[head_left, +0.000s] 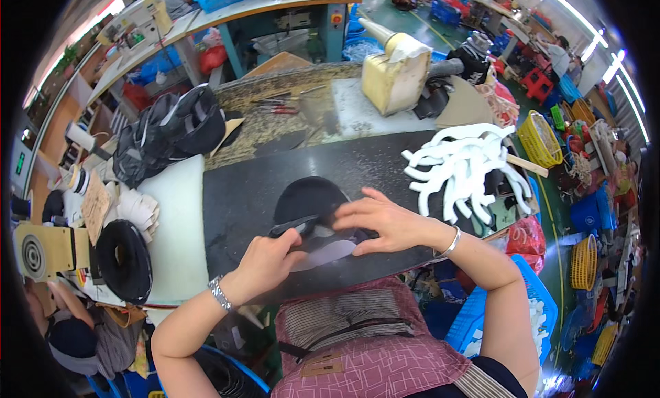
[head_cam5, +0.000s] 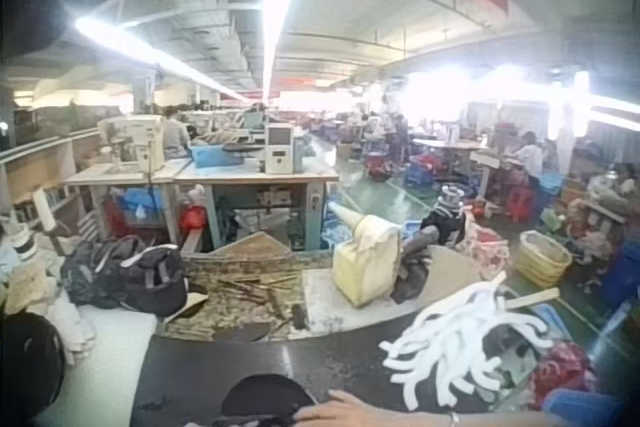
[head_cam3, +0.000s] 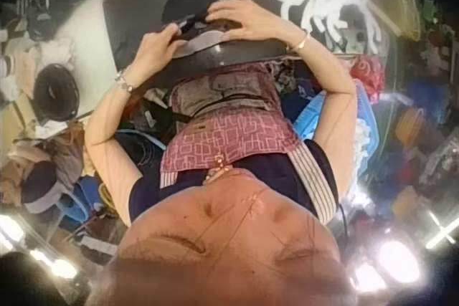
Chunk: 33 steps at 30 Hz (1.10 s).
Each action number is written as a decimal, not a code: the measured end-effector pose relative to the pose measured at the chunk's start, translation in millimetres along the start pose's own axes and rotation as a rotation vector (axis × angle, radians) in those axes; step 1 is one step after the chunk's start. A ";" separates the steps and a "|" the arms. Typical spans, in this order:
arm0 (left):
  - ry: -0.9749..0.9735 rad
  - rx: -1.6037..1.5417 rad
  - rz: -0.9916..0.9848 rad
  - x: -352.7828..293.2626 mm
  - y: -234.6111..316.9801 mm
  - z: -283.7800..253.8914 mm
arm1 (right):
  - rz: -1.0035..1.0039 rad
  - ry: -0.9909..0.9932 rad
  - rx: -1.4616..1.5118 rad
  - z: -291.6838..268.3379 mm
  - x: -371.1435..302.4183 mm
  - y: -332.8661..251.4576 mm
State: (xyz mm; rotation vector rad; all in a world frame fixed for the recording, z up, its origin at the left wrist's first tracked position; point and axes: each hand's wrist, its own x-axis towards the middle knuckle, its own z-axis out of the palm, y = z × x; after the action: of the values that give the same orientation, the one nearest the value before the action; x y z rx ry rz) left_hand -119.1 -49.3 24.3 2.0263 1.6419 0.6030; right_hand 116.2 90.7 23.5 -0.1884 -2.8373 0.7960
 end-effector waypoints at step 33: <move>0.010 0.064 0.180 231.8 138.4 193.2 | 0.618 0.128 -0.910 -49.2 -164.6 74.9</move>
State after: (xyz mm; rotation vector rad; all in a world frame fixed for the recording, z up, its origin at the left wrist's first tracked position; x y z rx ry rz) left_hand 148.5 137.8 -35.6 2.2380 1.5126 0.6307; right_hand 292.4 150.6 1.3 -1.2060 -2.7872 -0.4972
